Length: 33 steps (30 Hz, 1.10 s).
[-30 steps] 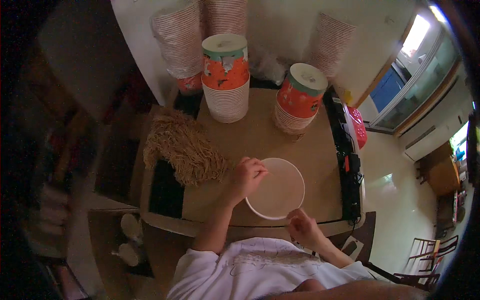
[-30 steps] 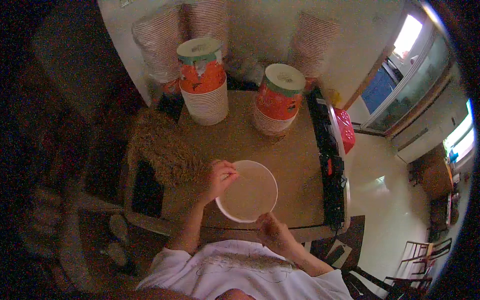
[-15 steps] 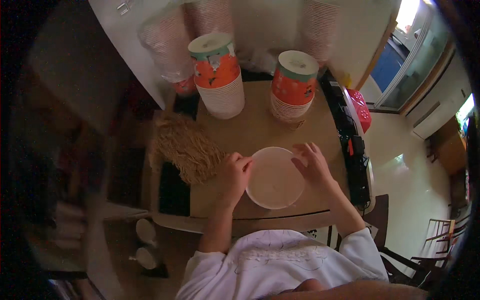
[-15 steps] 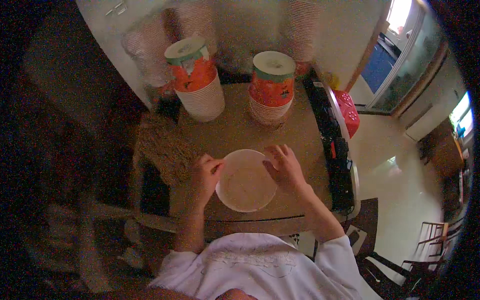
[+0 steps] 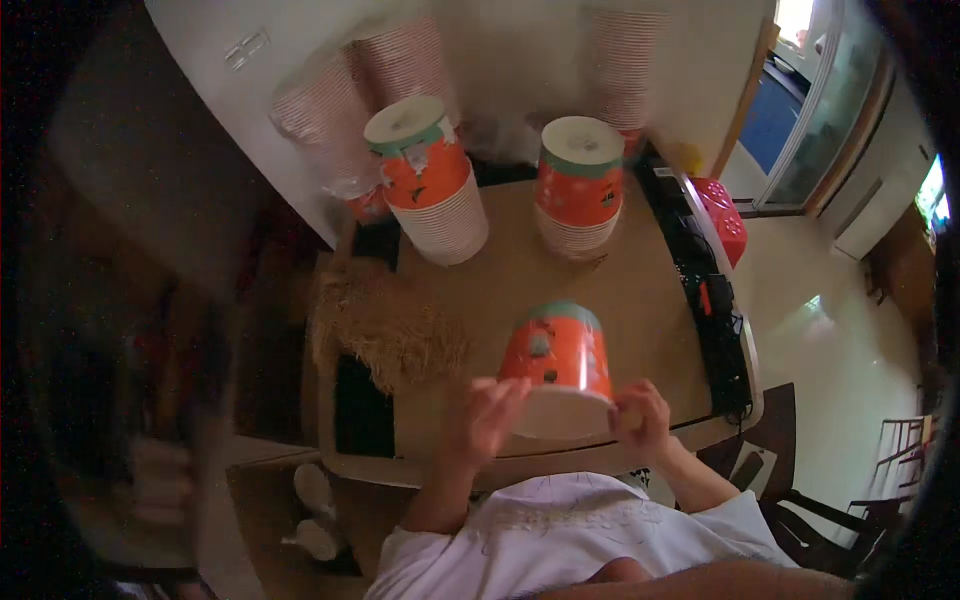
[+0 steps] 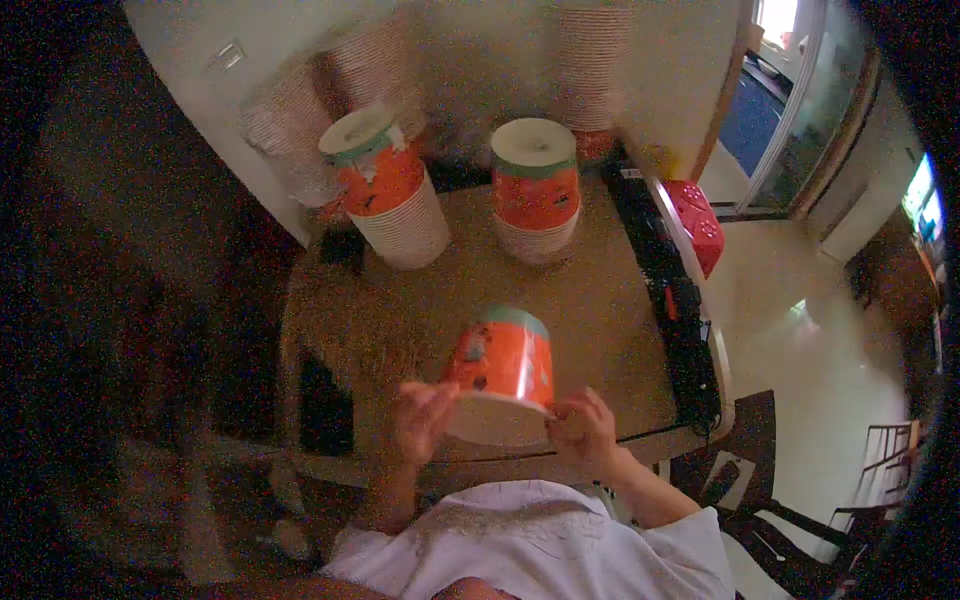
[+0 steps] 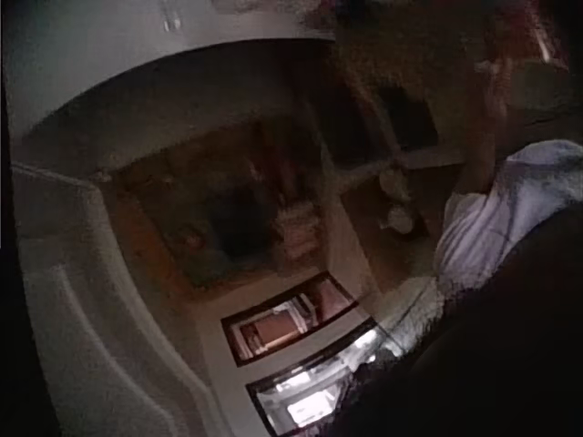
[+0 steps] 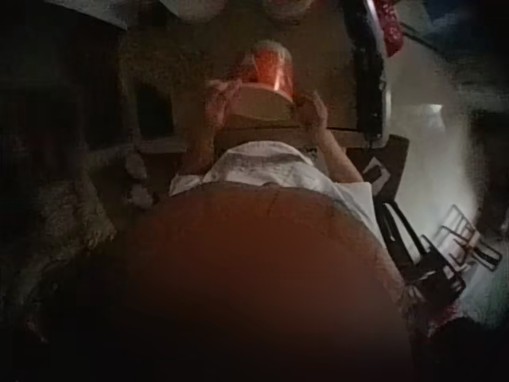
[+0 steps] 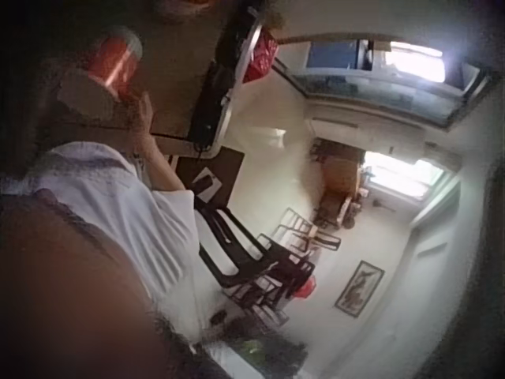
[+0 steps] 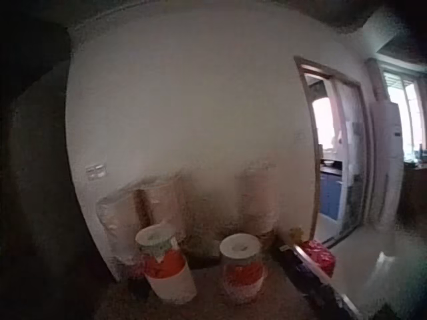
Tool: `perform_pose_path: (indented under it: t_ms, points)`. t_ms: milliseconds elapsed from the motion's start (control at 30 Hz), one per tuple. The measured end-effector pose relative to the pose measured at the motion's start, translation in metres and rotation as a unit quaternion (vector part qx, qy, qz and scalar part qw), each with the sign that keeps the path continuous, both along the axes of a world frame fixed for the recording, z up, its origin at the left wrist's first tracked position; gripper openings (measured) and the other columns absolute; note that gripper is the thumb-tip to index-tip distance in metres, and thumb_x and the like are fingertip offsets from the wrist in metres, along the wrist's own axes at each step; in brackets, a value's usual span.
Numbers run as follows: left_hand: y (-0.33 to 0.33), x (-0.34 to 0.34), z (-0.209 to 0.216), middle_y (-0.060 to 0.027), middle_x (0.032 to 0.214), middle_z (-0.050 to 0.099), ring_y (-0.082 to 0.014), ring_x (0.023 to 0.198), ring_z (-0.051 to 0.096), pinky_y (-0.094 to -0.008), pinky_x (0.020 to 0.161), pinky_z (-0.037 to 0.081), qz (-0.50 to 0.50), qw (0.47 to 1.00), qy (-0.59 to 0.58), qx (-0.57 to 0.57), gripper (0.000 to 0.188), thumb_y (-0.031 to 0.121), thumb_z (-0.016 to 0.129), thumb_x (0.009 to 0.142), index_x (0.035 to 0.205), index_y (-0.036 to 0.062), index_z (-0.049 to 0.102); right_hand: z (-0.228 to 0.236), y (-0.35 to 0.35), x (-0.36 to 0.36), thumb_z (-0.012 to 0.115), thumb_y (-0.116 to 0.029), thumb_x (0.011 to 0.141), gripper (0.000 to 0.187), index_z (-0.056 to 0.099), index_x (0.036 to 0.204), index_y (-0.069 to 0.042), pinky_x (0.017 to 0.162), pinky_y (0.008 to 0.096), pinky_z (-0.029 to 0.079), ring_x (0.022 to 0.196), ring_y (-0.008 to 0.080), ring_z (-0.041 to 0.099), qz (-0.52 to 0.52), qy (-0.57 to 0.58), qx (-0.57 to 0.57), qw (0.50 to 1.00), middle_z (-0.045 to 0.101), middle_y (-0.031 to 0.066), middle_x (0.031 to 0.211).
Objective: Tying thin strings to the handles or rims of small decorated buckets.
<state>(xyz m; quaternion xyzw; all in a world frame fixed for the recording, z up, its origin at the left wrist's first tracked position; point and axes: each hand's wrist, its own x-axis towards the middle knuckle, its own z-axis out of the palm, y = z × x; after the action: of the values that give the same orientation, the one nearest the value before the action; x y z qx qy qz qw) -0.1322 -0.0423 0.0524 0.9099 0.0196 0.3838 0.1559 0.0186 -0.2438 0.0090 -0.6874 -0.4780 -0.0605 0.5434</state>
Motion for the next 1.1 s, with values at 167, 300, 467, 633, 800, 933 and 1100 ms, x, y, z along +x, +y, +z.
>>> perform_pose_path:
  t_ms: [167, 300, 467, 633, 800, 933, 1100]
  points:
    - [-0.024, -0.011, 0.008, -0.0018, 0.092, 0.054, -0.0175, 0.079, 0.051, -0.0312, 0.066, 0.046, -0.048, 0.994, -0.011, 0.094, 0.03, 0.005, 0.063, 0.064, 0.094, 0.0061, 0.062, 0.003, -0.01, -0.018, 0.069, -0.005, 0.065, 0.031, 0.055, 0.092, -0.005, 0.054, 0.0322, 0.043, 0.067, 0.0229, 0.054, 0.083, -0.057, 0.04, 0.994, 0.059, 0.0075, 0.08]
    - [-0.027, -0.008, 0.01, -0.0017, 0.091, 0.054, -0.0189, 0.079, 0.051, -0.0321, 0.066, 0.046, -0.059, 0.995, -0.023, 0.078, 0.026, 0.005, 0.064, 0.063, 0.088, 0.0076, 0.062, 0.001, -0.009, -0.022, 0.067, -0.003, 0.064, 0.032, 0.058, 0.094, -0.005, 0.055, 0.0317, 0.043, 0.068, 0.0232, 0.054, 0.103, -0.051, 0.059, 0.992, 0.058, 0.0083, 0.082]
    - [-0.034, -0.002, 0.006, -0.0023, 0.09, 0.053, -0.0219, 0.08, 0.051, -0.0332, 0.066, 0.046, -0.097, 0.992, -0.004, 0.076, 0.028, 0.012, 0.07, 0.06, 0.084, 0.0108, 0.055, -0.015, -0.013, -0.03, 0.067, -0.002, 0.062, 0.029, 0.064, 0.09, -0.007, 0.056, 0.0314, 0.045, 0.07, 0.023, 0.055, 0.128, -0.027, 0.047, 0.99, 0.057, 0.0078, 0.081]
    - [-0.043, 0.001, 0.0, -0.0027, 0.088, 0.05, -0.023, 0.081, 0.05, -0.0346, 0.067, 0.045, -0.06, 0.997, 0.023, 0.045, 0.035, 0.017, 0.072, 0.061, 0.089, 0.0124, 0.051, -0.002, -0.011, -0.03, 0.068, 0.004, 0.063, 0.023, 0.06, 0.084, -0.002, 0.055, 0.0288, 0.045, 0.063, 0.0187, 0.054, 0.122, -0.025, 0.081, 0.989, 0.054, 0.008, 0.073]
    - [-0.045, 0.007, -0.013, -0.0033, 0.085, 0.048, -0.0236, 0.079, 0.05, -0.0352, 0.066, 0.044, -0.049, 0.999, 0.005, 0.021, 0.035, 0.02, 0.073, 0.062, 0.088, 0.013, 0.05, -0.005, -0.014, -0.03, 0.069, -0.002, 0.064, 0.022, 0.063, 0.085, -0.004, 0.052, 0.029, 0.047, 0.065, 0.0223, 0.058, 0.097, -0.009, 0.097, 0.991, 0.057, 0.0112, 0.076]
    - [-0.046, 0.009, -0.019, -0.0066, 0.087, 0.049, -0.0269, 0.079, 0.049, -0.0397, 0.067, 0.042, -0.058, 0.998, 0.008, 0.004, 0.038, 0.023, 0.073, 0.064, 0.091, 0.0111, 0.049, -0.002, -0.013, -0.029, 0.069, -0.001, 0.063, 0.022, 0.063, 0.084, -0.003, 0.053, 0.029, 0.047, 0.065, 0.0225, 0.058, 0.084, -0.014, 0.098, 0.992, 0.058, 0.0118, 0.077]
    - [-0.048, 0.012, -0.016, -0.0068, 0.086, 0.048, -0.0271, 0.079, 0.049, -0.0396, 0.067, 0.042, -0.056, 0.998, 0.01, 0.001, 0.04, 0.024, 0.074, 0.063, 0.092, 0.0113, 0.048, 0.016, -0.011, -0.028, 0.067, 0.001, 0.063, 0.024, 0.063, 0.086, -0.002, 0.056, 0.0302, 0.047, 0.067, 0.0235, 0.058, 0.082, -0.011, 0.054, 0.995, 0.058, 0.0122, 0.08]
